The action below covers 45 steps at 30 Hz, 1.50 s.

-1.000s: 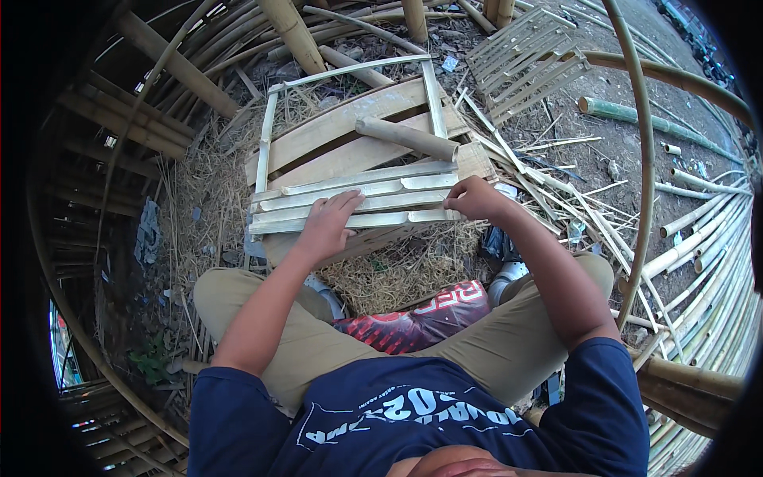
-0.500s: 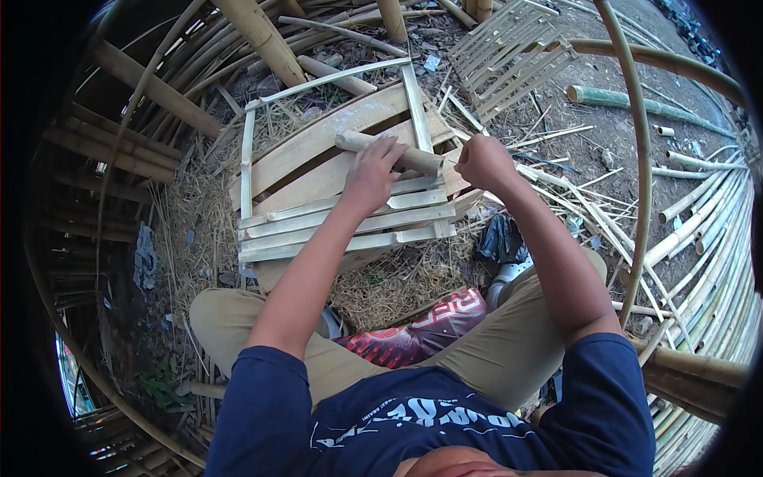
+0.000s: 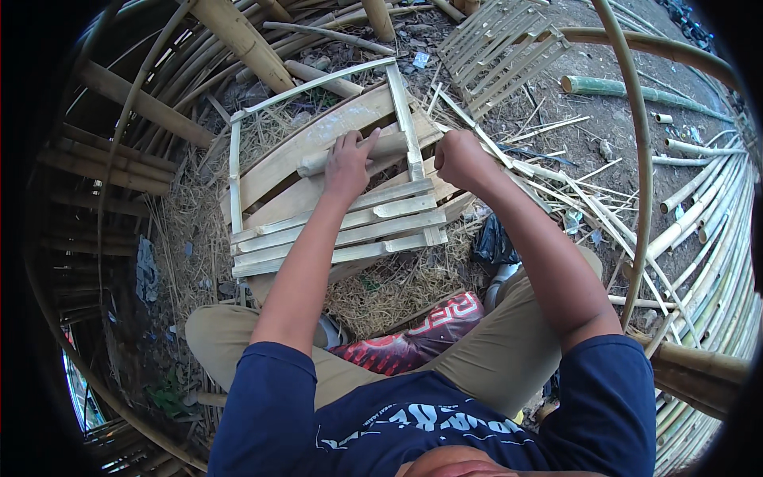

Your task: The person fits bamboo slats into a frame and taps them down with a hollow bamboo tube before picking up another bamboo strip.

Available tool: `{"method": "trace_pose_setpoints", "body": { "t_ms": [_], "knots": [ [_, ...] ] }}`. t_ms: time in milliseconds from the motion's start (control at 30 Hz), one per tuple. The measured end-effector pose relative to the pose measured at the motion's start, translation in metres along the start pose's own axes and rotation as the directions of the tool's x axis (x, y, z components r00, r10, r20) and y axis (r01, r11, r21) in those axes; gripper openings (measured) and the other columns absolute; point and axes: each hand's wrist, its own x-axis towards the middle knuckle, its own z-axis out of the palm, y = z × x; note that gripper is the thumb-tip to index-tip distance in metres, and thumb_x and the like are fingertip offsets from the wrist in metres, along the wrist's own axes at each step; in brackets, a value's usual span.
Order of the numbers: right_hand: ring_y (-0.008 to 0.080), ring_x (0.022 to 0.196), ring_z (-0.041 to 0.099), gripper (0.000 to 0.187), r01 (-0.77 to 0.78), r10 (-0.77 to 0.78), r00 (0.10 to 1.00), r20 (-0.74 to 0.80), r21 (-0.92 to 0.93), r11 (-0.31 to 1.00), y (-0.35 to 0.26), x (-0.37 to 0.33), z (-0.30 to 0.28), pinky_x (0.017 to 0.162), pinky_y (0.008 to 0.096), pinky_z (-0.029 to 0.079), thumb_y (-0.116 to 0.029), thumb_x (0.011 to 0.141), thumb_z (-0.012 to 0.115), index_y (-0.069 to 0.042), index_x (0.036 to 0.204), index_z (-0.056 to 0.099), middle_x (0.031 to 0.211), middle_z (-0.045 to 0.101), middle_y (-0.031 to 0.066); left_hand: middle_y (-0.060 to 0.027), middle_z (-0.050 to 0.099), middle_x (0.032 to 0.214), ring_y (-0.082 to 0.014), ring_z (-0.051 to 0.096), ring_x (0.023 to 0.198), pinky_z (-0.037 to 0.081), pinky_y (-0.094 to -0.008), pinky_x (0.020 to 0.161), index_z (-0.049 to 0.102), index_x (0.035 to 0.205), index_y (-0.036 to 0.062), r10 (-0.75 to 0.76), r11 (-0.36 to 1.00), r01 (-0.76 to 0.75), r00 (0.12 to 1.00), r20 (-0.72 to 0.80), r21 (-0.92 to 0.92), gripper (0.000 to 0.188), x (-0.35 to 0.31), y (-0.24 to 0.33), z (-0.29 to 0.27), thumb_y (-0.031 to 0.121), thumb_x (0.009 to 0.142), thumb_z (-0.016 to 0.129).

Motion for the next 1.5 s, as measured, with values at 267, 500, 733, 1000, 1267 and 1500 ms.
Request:
{"method": "trace_pose_setpoints", "body": {
  "t_ms": [267,500,733,1000,1267,1500],
  "knots": [
    [0.0405,0.083,0.074,0.009,0.017,-0.012,0.999,-0.049,0.111,0.994,0.001,0.008,0.019,0.076,0.0455,0.061,0.006,0.072,0.067,0.002,0.076,0.075,0.078,0.071,0.0233,-0.0107,0.057,0.145,-0.0319,0.050,0.139,0.035,-0.0529,0.119,0.061,0.143,0.0119,0.066,0.983,-0.081,0.994,-0.090,-0.166,0.058,-0.001,0.021,0.004,0.014,0.087,0.075],
    [0.0405,0.087,0.075,0.016,-0.031,0.047,0.997,-0.053,0.277,0.960,-0.002,0.015,0.027,0.082,0.0444,0.061,0.005,0.077,0.068,-0.001,0.085,0.080,0.085,0.074,0.0245,-0.0105,0.063,0.137,-0.0321,0.056,0.132,0.040,-0.0485,0.116,0.068,0.133,0.0125,-0.007,0.960,-0.016,0.997,-0.082,-0.278,0.048,0.000,0.031,0.004,0.014,0.086,0.077],
    [0.0325,0.074,0.073,0.014,-0.039,0.049,0.998,-0.029,0.274,0.961,0.006,0.022,0.033,0.073,0.0397,0.058,0.001,0.075,0.070,-0.001,0.085,0.079,0.080,0.074,0.0207,-0.0109,0.063,0.134,-0.0355,0.061,0.123,0.046,-0.0438,0.108,0.071,0.114,0.0125,-0.089,0.900,0.105,0.994,0.057,-0.424,0.033,0.016,0.028,0.000,0.013,0.083,0.080],
    [0.0361,0.082,0.074,0.010,0.096,-0.101,0.979,0.178,0.039,0.995,-0.008,0.025,0.029,0.078,0.0425,0.059,-0.005,0.074,0.072,0.000,0.082,0.077,0.083,0.074,0.0223,0.0001,0.057,0.149,-0.0270,0.048,0.140,0.025,-0.0484,0.121,0.085,0.086,0.0285,0.051,0.917,-0.033,0.998,0.037,-0.397,0.023,0.012,0.022,0.020,0.041,0.068,0.091],
    [0.0402,0.079,0.073,0.006,0.141,-0.141,0.980,0.138,0.014,0.990,-0.013,0.028,0.028,0.076,0.0435,0.059,-0.006,0.073,0.075,0.000,0.076,0.077,0.077,0.072,0.0237,0.0001,0.042,0.162,-0.0290,0.029,0.152,0.007,-0.0497,0.126,0.085,0.089,0.0353,0.137,0.933,-0.058,0.970,0.203,-0.354,0.029,0.010,0.028,0.010,0.044,0.063,0.093],
    [0.0390,0.073,0.073,0.010,0.075,-0.078,0.995,0.058,0.051,0.996,-0.019,0.033,0.026,0.072,0.0415,0.060,-0.012,0.073,0.079,-0.002,0.074,0.078,0.073,0.072,0.0219,-0.0015,0.037,0.165,-0.0302,0.024,0.155,0.002,-0.0529,0.127,0.086,0.086,0.0298,0.091,0.930,-0.003,0.970,0.224,-0.368,0.027,0.005,0.037,0.009,0.045,0.065,0.093]
  ]
}}
